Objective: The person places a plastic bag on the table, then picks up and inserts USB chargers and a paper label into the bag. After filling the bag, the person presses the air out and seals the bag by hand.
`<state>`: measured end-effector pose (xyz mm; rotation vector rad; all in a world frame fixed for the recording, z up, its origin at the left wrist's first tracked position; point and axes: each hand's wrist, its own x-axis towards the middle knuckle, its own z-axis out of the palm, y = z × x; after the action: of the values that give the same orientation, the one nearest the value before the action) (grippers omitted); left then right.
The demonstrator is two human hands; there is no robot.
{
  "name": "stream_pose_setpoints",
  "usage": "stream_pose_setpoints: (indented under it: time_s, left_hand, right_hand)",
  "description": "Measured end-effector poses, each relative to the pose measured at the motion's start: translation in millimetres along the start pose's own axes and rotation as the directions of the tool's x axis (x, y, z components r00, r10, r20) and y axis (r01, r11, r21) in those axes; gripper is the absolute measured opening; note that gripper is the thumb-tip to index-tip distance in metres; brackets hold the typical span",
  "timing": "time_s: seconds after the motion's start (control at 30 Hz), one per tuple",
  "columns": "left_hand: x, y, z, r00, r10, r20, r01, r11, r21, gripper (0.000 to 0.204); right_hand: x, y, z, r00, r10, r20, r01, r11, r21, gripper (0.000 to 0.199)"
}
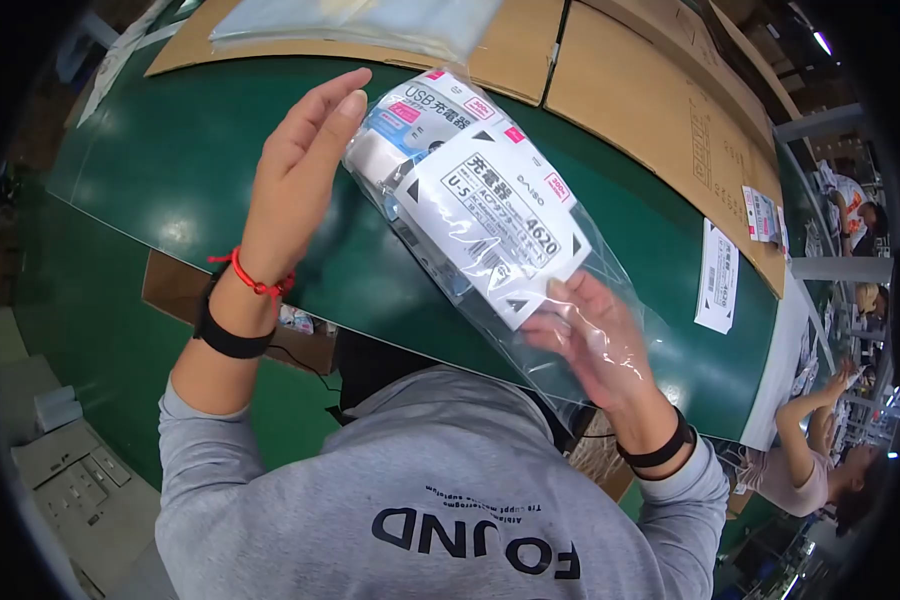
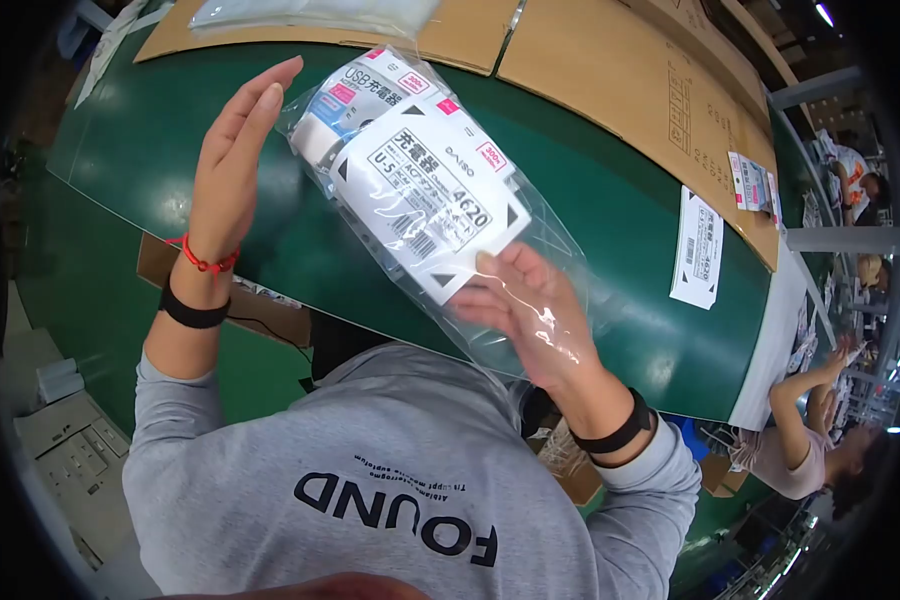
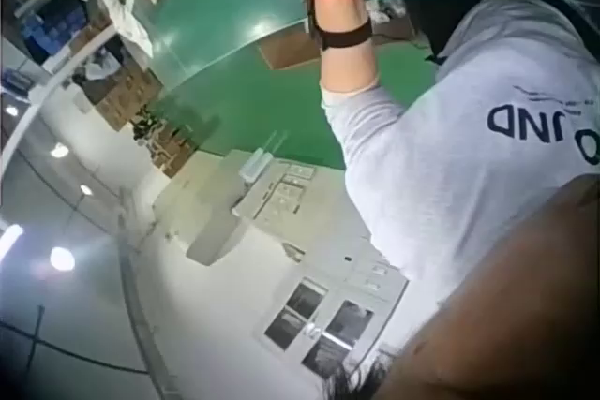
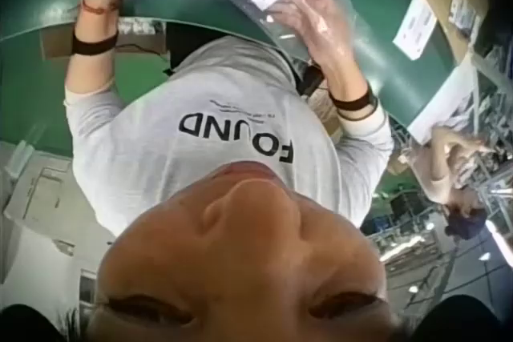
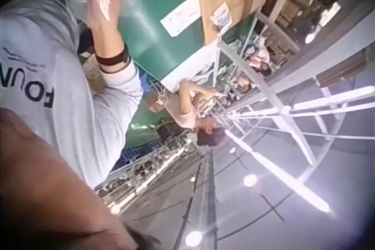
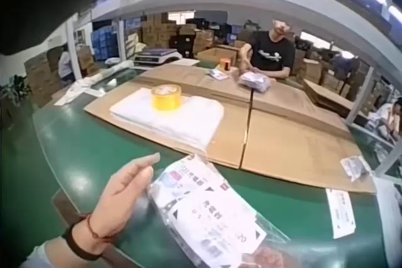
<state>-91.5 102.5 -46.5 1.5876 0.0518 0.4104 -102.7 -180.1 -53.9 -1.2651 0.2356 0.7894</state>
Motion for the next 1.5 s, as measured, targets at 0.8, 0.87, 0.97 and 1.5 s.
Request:
stream_pose_setpoints:
  time_s: [0.8,0.87,0.97,1.5]
  left_hand:
    - [39.6,-25.9,11.6,0.975,-0.161,0.153,0.147,0.984,0.103,0.058]
    - [39.9,-25.5,12.4,0.971,-0.142,0.194,0.128,0.988,0.085,0.057]
    - [39.6,-25.0,11.5,0.972,-0.119,0.202,0.098,0.989,0.11,0.056]
    - [-2.9,0.7,38.7,0.623,0.122,0.773,-0.708,0.506,0.492,0.053]
  right_hand:
    - [34.2,-14.3,16.4,0.964,-0.262,-0.038,0.25,0.949,-0.19,0.016]
    - [35.7,-14.3,16.3,0.967,-0.248,-0.062,0.229,0.948,-0.221,0.017]
    - [45.4,-15.1,19.7,0.972,-0.235,-0.02,0.227,0.956,-0.188,0.02]
    - [8.9,9.6,-36.5,0.938,-0.347,-0.021,0.291,0.817,-0.498,0.018]
